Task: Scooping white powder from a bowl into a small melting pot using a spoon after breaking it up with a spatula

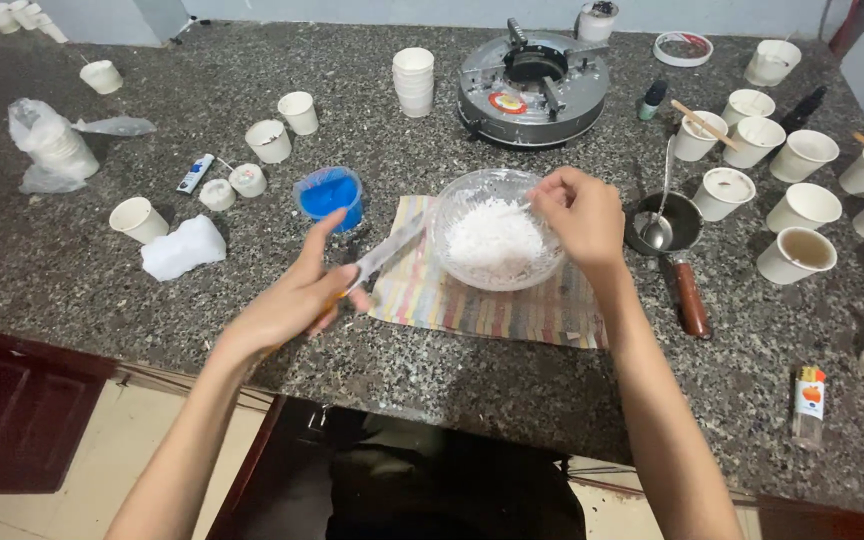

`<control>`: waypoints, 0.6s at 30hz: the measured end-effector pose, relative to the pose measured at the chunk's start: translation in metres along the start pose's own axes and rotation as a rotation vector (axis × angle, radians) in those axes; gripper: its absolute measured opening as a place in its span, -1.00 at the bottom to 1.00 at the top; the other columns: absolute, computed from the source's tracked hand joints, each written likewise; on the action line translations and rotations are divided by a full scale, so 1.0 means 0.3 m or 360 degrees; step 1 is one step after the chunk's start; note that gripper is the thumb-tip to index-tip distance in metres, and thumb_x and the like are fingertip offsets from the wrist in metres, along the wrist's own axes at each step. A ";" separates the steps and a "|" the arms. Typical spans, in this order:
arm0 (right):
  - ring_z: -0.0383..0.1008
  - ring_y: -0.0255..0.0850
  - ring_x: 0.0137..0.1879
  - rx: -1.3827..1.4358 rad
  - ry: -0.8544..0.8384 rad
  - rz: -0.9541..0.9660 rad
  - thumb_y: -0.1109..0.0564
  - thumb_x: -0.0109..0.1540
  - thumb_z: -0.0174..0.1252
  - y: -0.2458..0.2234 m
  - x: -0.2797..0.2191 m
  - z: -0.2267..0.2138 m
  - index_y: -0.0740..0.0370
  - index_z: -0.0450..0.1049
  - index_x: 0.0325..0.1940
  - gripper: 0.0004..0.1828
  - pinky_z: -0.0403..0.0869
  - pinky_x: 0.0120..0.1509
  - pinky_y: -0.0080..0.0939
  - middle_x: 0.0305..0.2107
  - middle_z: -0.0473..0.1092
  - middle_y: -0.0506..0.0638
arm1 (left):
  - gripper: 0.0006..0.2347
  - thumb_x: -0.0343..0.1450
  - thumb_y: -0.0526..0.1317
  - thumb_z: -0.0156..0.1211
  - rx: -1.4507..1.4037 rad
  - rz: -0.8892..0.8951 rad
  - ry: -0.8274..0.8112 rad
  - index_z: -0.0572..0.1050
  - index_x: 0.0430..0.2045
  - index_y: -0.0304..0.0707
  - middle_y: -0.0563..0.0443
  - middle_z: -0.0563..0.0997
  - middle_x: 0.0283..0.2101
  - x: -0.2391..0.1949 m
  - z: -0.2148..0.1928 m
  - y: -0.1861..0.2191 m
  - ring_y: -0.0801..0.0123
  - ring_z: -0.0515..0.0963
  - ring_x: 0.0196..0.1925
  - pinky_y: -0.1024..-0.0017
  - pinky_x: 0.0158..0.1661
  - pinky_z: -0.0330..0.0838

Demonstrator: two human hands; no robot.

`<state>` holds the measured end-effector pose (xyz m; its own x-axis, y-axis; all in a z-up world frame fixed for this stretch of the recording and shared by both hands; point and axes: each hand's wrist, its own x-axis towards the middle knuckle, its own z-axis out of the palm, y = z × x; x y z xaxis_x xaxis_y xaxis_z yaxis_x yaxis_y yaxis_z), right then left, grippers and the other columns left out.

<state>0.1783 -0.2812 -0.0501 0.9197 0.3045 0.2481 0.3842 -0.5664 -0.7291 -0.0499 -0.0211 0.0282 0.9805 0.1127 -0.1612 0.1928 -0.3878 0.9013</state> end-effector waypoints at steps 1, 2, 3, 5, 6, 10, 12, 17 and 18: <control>0.56 -0.13 -0.30 -0.0002 -0.0001 -0.0001 0.00 0.19 0.27 0.002 0.002 0.000 -0.11 0.61 -0.26 -0.94 0.48 -0.09 -0.14 -0.51 0.54 -0.18 | -0.46 0.51 -0.33 -0.17 -0.0002 0.0001 0.0001 -0.12 0.43 -0.17 -0.07 0.41 -0.55 0.014 0.024 0.016 0.43 0.33 -0.77 0.51 -0.79 0.26; 0.54 -0.18 -0.36 0.0065 0.0029 -0.0002 0.00 0.21 0.28 0.004 0.004 0.001 -0.07 0.61 -0.25 -0.93 0.46 -0.11 -0.19 -0.55 0.53 -0.16 | -0.45 0.51 -0.36 -0.17 0.0282 0.0090 0.0090 -0.11 0.44 -0.22 -0.19 0.52 -0.45 0.028 0.049 0.033 0.34 0.45 -0.69 0.49 -0.73 0.32; 0.51 -0.22 -0.42 0.0130 0.0060 -0.0004 0.01 0.22 0.29 0.006 0.008 -0.002 -0.04 0.60 -0.24 -0.92 0.45 -0.14 -0.24 -0.58 0.52 -0.15 | -0.44 0.50 -0.38 -0.16 0.0565 0.0181 0.0180 -0.10 0.46 -0.27 -0.32 0.63 -0.35 0.044 0.073 0.051 0.25 0.56 -0.62 0.46 -0.67 0.37; 0.52 -0.23 -0.42 0.0141 0.0060 -0.0008 0.02 0.22 0.29 0.008 0.008 0.000 -0.04 0.61 -0.24 -0.93 0.46 -0.14 -0.25 -0.58 0.52 -0.15 | -0.44 0.50 -0.40 -0.17 0.0614 0.0309 0.0171 -0.09 0.46 -0.28 -0.45 0.60 -0.24 0.034 0.133 0.104 0.12 0.60 -0.49 0.34 -0.55 0.48; 0.53 -0.24 -0.42 0.0156 0.0060 -0.0010 0.02 0.21 0.29 0.009 0.009 0.000 -0.04 0.61 -0.24 -0.93 0.46 -0.14 -0.25 -0.58 0.53 -0.16 | -0.44 0.49 -0.42 -0.18 0.0664 0.0434 0.0160 -0.08 0.46 -0.29 -0.58 0.57 -0.13 0.030 0.163 0.130 -0.01 0.64 -0.36 0.22 -0.43 0.59; 0.53 -0.20 -0.42 0.0107 0.0047 -0.0019 -0.01 0.22 0.29 0.015 0.022 -0.004 -0.09 0.61 -0.26 -0.95 0.46 -0.14 -0.24 -0.61 0.51 -0.17 | -0.48 0.47 -0.48 -0.17 0.0812 0.0591 0.0231 0.09 0.42 -0.33 -0.49 0.52 -0.07 0.148 0.213 -0.004 -0.01 0.58 -0.22 0.15 -0.27 0.56; 0.54 -0.21 -0.41 0.0063 0.0028 0.0016 -0.04 0.21 0.30 0.023 0.025 0.000 -0.12 0.61 -0.27 -0.94 0.46 -0.14 -0.24 -0.62 0.51 -0.17 | -0.47 0.46 -0.47 -0.09 0.0733 0.0592 0.0250 0.03 0.39 -0.43 -0.61 0.41 0.02 0.152 0.224 -0.005 -0.29 0.56 -0.01 -0.09 -0.10 0.54; 0.57 -0.18 -0.36 0.0012 0.0027 0.0035 -0.05 0.21 0.29 0.017 0.015 0.001 -0.12 0.62 -0.26 -0.92 0.46 -0.09 -0.20 -0.57 0.53 -0.19 | -0.34 0.41 -0.40 0.20 -0.0009 0.0266 0.0285 -0.10 0.34 -0.22 -0.34 0.40 -0.04 0.242 0.199 -0.159 0.11 0.59 -0.22 0.26 -0.31 0.56; 0.57 -0.19 -0.34 -0.0006 0.0023 0.0040 -0.06 0.21 0.29 0.014 0.016 0.002 -0.14 0.62 -0.26 -0.92 0.46 -0.08 -0.21 -0.56 0.54 -0.21 | -0.30 0.38 -0.37 0.30 -0.0225 0.0202 0.0308 -0.08 0.33 -0.19 -0.19 0.42 -0.12 0.264 0.189 -0.200 0.34 0.55 -0.31 0.44 -0.36 0.52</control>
<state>0.1841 -0.2817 -0.0523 0.9302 0.2787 0.2389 0.3610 -0.5766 -0.7330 0.0186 -0.0409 -0.0616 0.9681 0.2492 0.0240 0.0482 -0.2799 0.9588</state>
